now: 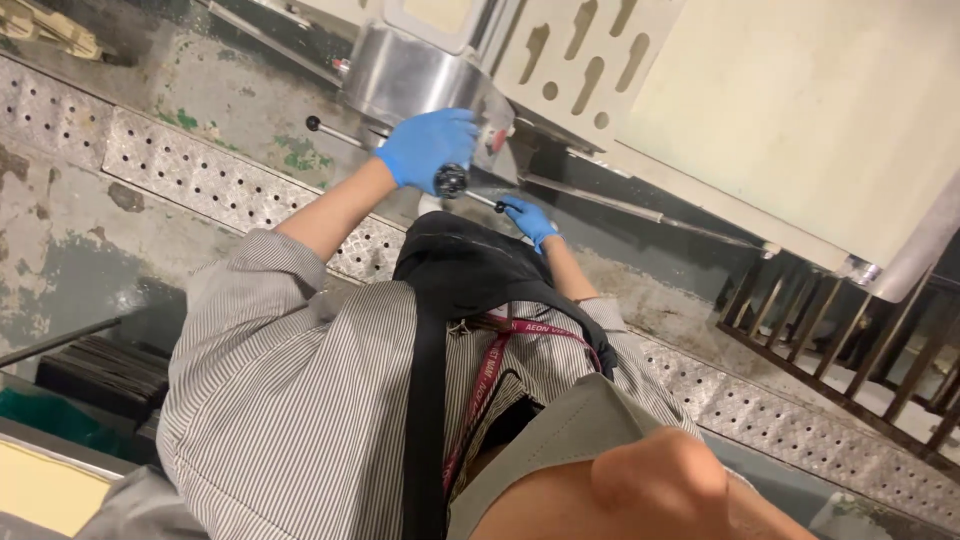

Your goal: Using a commercial dough sheeter to roll out and fold dough.

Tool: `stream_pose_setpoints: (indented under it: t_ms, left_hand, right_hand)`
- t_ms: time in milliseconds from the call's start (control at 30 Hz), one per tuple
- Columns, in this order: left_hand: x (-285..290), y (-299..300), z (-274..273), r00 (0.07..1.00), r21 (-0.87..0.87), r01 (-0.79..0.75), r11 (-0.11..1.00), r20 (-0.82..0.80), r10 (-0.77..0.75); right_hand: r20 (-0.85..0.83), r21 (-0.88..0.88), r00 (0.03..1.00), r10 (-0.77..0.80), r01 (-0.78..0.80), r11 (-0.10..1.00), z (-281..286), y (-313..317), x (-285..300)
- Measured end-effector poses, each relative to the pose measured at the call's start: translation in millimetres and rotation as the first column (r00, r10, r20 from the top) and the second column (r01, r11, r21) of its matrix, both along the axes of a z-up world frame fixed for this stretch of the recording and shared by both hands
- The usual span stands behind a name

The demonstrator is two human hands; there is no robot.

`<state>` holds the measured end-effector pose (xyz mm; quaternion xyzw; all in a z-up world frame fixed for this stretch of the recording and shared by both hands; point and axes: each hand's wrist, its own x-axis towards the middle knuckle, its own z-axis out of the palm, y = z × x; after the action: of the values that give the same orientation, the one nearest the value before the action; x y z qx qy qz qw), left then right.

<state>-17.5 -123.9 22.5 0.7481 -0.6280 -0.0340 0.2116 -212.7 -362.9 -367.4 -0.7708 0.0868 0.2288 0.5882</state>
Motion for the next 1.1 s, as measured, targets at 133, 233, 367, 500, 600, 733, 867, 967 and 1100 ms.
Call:
stream_pose_setpoints:
  t_ms: [133,233,367,500,600,733,867,967,1100]
  left_hand:
    - [-30.4,-4.8,-4.4,0.954,-0.123,-0.297,0.947,0.004,0.300]
    - [-73.4,-28.0,-13.3,0.670,-0.268,-0.719,0.641,-0.021,0.742]
    - [-127.0,-67.0,-124.7,-0.102,-0.188,-0.903,-0.387,-0.781,0.616]
    - [-168.8,-95.7,-270.4,-0.547,0.411,-0.795,-0.446,-0.804,0.233]
    - [-151.7,-162.3,-199.4,-0.035,0.335,-0.858,0.390,-0.795,0.605]
    - [-95.1,-237.2,-137.9,-0.093,0.089,-0.875,0.476,-0.996,0.015]
    - [-44.8,-272.9,-89.7,0.096,0.083,-0.893,0.442,-0.925,0.367]
    - [-20.8,-274.2,-72.8,0.510,-0.130,-0.851,0.509,-0.436,0.741]
    - [-12.8,-271.9,-85.1,0.630,0.110,-0.776,0.622,0.086,0.771]
  right_hand:
    - [0.192,-0.139,0.952,0.239,-0.215,0.967,38.2,-51.2,-4.0]
    - [0.328,-0.205,0.934,0.140,-0.074,0.976,139.0,-89.2,-4.7]
    - [0.394,-0.048,0.857,-0.333,0.380,0.924,196.9,-165.8,-7.0]
    - [0.423,0.214,0.737,-0.527,0.484,0.849,186.2,-263.0,23.3]
    - [-0.294,0.881,0.719,-0.630,0.460,0.115,282.7,-293.8,71.3]
    - [-0.014,0.991,0.846,-0.533,0.082,0.105,203.4,-335.5,89.8]
    - [0.216,0.946,0.760,-0.614,-0.006,0.325,209.3,-350.4,106.7]
    - [0.432,0.352,0.682,-0.591,0.475,0.806,207.1,-366.3,110.2]
    - [0.394,-0.560,0.860,-0.324,0.504,0.658,203.8,-384.2,76.2]
